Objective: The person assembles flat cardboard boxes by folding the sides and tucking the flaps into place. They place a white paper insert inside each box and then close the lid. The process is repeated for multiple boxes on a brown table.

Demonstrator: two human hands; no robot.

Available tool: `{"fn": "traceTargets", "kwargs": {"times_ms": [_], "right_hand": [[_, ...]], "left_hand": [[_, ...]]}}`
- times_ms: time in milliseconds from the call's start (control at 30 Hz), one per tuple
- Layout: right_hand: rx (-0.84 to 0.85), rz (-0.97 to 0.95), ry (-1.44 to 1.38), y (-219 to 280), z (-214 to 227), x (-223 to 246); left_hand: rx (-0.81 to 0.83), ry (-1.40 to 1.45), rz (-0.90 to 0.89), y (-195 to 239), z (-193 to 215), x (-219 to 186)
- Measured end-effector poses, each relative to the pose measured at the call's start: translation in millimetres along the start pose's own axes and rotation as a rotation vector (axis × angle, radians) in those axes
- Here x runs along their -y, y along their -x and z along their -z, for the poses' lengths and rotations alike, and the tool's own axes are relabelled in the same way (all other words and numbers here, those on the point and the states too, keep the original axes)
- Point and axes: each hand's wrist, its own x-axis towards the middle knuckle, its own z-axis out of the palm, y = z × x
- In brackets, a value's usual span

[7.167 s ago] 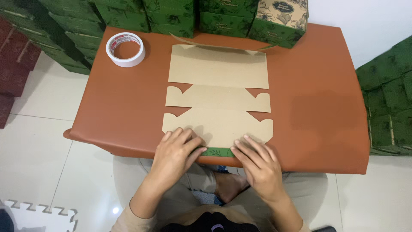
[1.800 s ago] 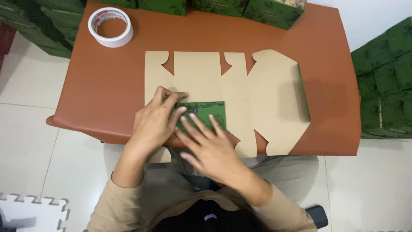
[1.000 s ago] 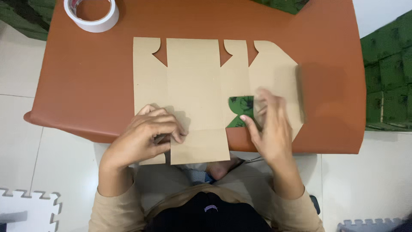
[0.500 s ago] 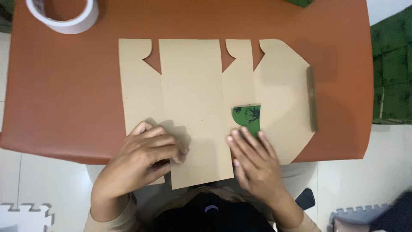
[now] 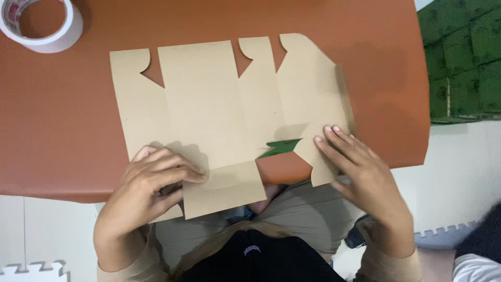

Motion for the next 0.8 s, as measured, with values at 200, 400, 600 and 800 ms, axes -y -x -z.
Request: {"fn": "traceTargets", "kwargs": {"times_ms": [200,400,600,800], "right_hand": [[-0.203,-0.064,-0.015,-2,10,-1],[-0.473,-0.331,0.033,-17,-21,-3],[-0.597,-0.44,0.051,-35,-22,21],[-0.607,-0.386,0.212,-36,-19,22]], "left_hand": [[0.343,0.075,0.088,-4,19,-7],[0.072,-0.438,-0.028,-38,-25,-100],[0.09,-0.818,0.012,-80,-104,-112],[0.076,-0.773,0.07,-99,-118,-109]]}}
